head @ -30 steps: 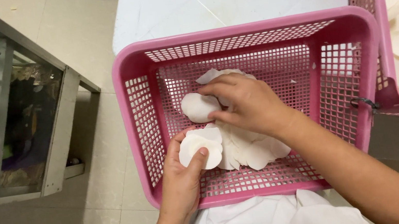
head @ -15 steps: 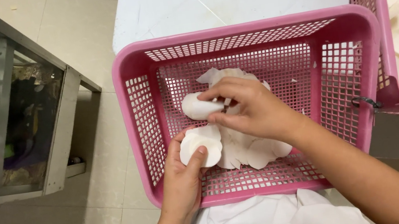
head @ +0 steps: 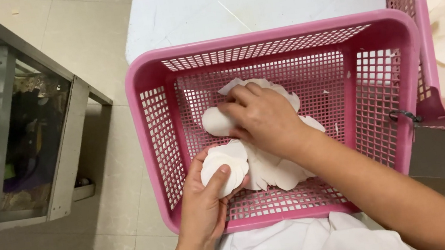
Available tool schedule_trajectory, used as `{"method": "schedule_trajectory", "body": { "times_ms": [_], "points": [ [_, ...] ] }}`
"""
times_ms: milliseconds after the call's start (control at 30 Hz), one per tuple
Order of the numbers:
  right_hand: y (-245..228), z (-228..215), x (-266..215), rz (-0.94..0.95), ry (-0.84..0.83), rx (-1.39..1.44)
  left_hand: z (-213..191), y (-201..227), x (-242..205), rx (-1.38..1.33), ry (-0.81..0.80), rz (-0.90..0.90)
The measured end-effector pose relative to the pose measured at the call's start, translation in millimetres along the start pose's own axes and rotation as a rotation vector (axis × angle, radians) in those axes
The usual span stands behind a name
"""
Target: The person is separating individual dried fruit slices that are stuck together and placing them into a pink basket.
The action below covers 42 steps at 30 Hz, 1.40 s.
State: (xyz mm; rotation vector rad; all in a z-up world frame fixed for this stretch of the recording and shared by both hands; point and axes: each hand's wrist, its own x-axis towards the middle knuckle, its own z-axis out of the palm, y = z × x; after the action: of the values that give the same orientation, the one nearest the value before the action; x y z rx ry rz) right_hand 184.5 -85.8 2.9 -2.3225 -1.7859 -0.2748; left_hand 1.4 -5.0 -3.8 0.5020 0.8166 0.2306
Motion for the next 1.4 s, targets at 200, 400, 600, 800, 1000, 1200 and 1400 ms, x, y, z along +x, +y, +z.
{"method": "schedule_trajectory", "body": {
  "times_ms": [200,400,600,800,1000,1200,1400],
  "points": [
    [2.7,-5.8,-2.7,0.040,0.051,0.140,3.0,3.6,-3.1,0.024,0.011,-0.002],
    [-5.7,-45.5,0.1,0.200,0.041,0.721,1.3,1.4,-0.3,0.021,0.023,0.020],
    [-18.4,-66.8,-2.5,0.183,-0.362,0.739,-4.2,4.4,-1.1,-0.033,-0.064,0.066],
    [2.2,-2.7,11.6,-0.045,-0.034,0.045,0.3,1.3,-1.6,0.063,-0.001,0.012],
    [0.5,-3.2,18.8,-0.048,-0.057,0.054,3.2,0.0,-2.7,0.046,0.009,-0.023],
    [-1.6,-10.7,23.5,-0.077,-0.151,0.066,0.3,-5.5,-0.9,0.062,-0.062,-0.005],
    [0.2,-5.7,20.6,-0.069,-0.056,0.180,4.5,-3.2,-6.9,0.081,-0.057,-0.010]
  ]
}}
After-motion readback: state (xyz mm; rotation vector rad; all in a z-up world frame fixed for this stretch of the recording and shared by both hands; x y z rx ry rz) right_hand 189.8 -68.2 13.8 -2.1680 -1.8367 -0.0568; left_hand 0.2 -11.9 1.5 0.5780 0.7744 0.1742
